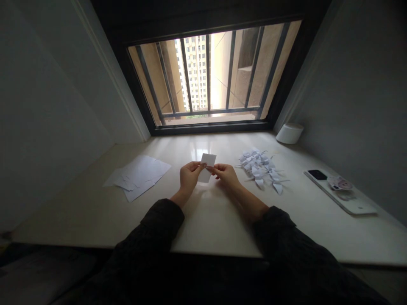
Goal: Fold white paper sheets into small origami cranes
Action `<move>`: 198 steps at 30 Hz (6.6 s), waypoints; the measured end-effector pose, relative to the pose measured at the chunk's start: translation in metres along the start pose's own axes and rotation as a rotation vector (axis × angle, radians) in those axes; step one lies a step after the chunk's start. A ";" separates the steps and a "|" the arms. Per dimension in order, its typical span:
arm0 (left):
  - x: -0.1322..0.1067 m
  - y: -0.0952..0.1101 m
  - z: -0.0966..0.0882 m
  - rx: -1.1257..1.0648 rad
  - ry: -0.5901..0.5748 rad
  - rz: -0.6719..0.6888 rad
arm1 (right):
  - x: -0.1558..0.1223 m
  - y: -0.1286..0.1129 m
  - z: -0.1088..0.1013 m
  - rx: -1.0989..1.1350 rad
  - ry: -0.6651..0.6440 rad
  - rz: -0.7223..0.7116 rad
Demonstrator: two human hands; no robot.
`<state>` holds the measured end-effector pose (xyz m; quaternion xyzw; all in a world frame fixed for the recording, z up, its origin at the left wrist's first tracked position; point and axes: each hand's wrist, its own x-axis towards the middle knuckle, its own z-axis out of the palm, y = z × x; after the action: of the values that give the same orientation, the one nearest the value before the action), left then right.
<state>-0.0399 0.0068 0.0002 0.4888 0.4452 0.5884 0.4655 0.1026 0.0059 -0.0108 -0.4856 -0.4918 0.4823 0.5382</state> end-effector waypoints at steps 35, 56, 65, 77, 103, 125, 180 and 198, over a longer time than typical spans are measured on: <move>0.001 0.007 0.002 -0.222 -0.187 -0.129 | -0.005 -0.004 0.004 0.367 0.107 0.080; 0.000 0.005 0.003 -0.121 -0.098 -0.169 | 0.001 -0.015 -0.005 0.414 0.277 0.163; 0.019 0.003 -0.017 -0.141 0.050 -0.117 | 0.022 -0.010 -0.044 0.233 0.468 -0.056; 0.008 0.002 -0.015 0.251 -0.160 0.142 | 0.008 -0.007 -0.027 -0.338 0.027 -0.216; 0.005 0.001 -0.008 0.087 -0.150 -0.065 | 0.000 -0.002 -0.006 0.017 -0.083 0.017; 0.000 0.003 -0.004 -0.068 -0.003 -0.178 | -0.005 -0.005 0.001 -0.090 -0.148 -0.009; 0.009 0.001 -0.009 0.157 0.095 0.122 | 0.002 -0.004 -0.008 0.101 0.300 -0.140; 0.003 0.011 -0.012 0.452 0.082 0.299 | 0.012 -0.005 -0.022 -0.047 0.188 -0.221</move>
<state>-0.0533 0.0067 0.0097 0.6163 0.5068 0.5556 0.2339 0.1258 0.0165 -0.0057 -0.4839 -0.5008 0.3610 0.6203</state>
